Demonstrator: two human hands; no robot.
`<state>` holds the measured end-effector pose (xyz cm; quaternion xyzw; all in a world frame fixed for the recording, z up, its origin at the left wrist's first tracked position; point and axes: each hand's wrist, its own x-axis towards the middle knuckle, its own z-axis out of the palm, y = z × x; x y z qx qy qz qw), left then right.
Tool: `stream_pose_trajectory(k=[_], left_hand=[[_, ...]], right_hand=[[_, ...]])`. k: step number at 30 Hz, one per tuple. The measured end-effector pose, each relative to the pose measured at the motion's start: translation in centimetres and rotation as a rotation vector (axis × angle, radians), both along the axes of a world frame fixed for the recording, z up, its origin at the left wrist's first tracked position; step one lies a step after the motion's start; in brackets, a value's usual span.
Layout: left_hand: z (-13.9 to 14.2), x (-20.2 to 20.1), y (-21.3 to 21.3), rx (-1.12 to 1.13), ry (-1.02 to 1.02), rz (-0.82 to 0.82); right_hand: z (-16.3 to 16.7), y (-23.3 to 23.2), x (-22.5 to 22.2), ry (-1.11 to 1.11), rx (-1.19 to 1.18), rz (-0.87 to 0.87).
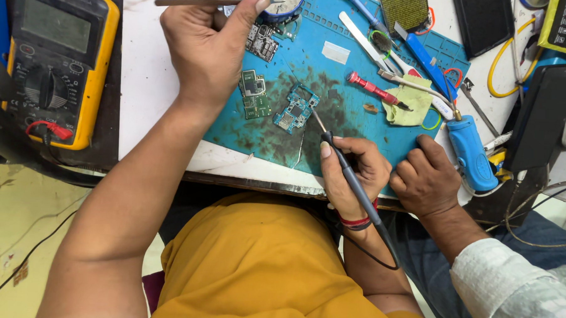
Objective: The person solders a small circuit board on a repair bench, holding the board with tweezers while applying a soldering iron to its components. They use a hot air gun on the board, reposition it, and continue soldering and probing the board with tools.
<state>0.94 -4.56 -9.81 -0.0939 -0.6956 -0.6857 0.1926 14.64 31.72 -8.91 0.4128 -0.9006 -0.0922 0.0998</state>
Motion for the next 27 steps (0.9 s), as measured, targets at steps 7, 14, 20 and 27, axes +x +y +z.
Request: stream_pose_trajectory(k=[7, 14, 20, 27], left_hand=[[-0.2, -0.7, 0.4, -0.073, 0.042, -0.022], [0.0, -1.1, 0.7, -0.035, 0.056, 0.001], [0.1, -1.1, 0.9, -0.042, 0.049, 0.038], [0.0, -1.4, 1.2, -0.066, 0.092, 0.032]], right_hand=[[-0.2, 0.2, 0.0, -0.011, -0.003, -0.001], [-0.7, 0.6, 0.2, -0.001, 0.020, -0.044], [-0.5, 0.5, 0.1, -0.020, 0.015, -0.018], [-0.3, 0.4, 0.0, -0.007, 0.022, -0.015]])
